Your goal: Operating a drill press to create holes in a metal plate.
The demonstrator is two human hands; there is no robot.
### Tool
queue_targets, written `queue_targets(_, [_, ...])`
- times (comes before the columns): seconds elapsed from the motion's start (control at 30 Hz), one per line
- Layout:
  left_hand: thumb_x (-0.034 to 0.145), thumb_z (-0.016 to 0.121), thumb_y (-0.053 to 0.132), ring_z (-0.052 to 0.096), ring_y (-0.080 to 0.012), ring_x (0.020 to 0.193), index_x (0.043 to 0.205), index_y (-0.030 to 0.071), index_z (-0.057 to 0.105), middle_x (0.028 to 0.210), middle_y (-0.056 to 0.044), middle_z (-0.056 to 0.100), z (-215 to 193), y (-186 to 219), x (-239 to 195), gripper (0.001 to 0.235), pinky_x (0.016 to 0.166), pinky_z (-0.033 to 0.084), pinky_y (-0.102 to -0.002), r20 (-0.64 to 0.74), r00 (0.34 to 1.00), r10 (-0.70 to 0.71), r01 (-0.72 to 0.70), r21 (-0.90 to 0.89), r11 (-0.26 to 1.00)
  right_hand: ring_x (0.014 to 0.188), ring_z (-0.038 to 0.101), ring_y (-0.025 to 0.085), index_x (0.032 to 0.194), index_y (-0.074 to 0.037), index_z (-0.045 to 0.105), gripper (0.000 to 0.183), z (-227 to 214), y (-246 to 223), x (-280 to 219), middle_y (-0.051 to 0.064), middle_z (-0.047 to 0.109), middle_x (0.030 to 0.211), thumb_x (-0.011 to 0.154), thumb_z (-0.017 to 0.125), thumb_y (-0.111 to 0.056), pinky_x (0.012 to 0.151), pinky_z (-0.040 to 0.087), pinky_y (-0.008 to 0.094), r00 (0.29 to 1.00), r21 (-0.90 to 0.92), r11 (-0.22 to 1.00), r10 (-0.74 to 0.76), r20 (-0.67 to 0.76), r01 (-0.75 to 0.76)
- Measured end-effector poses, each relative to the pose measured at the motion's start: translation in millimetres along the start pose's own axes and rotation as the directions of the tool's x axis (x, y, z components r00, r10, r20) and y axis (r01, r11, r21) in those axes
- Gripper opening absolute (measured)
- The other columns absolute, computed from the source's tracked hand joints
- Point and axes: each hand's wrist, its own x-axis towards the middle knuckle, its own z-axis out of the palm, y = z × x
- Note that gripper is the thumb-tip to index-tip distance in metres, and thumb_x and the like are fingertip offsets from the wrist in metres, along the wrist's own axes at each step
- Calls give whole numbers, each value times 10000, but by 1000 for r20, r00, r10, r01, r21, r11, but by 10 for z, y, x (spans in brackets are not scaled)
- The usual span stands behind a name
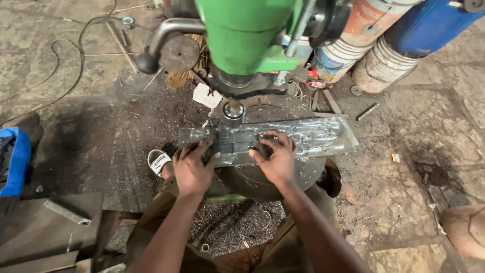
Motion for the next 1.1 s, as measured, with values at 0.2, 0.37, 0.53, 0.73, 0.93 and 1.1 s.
queue_targets(0.2, [825,820,333,627,-254,1223,1310,138,708,1226,-93,735,23,-5,6,535,1153,338,-503,-18,1000,7,-6,35,999,1236,545,272,967,-122,785,413,-1,10,6,30,635,1265,668,936,-364,1119,323,488,1000,11,1000,-9,2,9])
queue_targets(0.37, [812,827,323,637,-254,1205,1318,140,704,1205,-86,746,9,21,4,552,1146,354,-487,-27,1000,3,-2,36,999,1282,510,287,1040,-130,794,429,-5,19,24,30,625,1302,713,904,-386,1148,295,500,997,-28,1000,-6,73,8])
queue_targets(0.53, [842,815,338,658,-238,1183,1303,169,711,1194,-72,753,78,-60,9,502,1165,362,-513,-23,1000,10,-8,74,997,1320,480,284,1093,-169,796,432,31,69,41,34,585,1359,754,873,-426,1183,234,537,986,-81,997,7,168,7])
queue_targets(0.73, [865,795,372,663,-229,1179,1295,185,713,1204,-61,752,82,-75,23,475,1159,372,-527,21,1000,-14,11,100,995,1338,466,273,1114,-190,788,429,41,79,40,21,571,1378,770,856,-438,1198,215,566,980,-96,995,22,197,-3])
queue_targets(0.93, [856,785,371,645,-243,1214,1317,178,696,1219,-62,751,56,-44,13,508,1146,360,-516,14,1000,8,-9,86,996,1346,463,280,1109,-186,789,376,6,48,31,20,571,1374,768,828,-340,1186,236,563,986,-61,998,8,169,2])
queue_targets(1.1, [870,777,369,634,-244,1229,1333,184,689,1209,-62,756,62,-49,16,506,1167,346,-516,29,1000,3,-6,102,995,1359,468,276,1115,-189,794,348,-11,50,24,10,579,1392,775,792,-261,1194,230,565,986,-42,999,3,169,4])
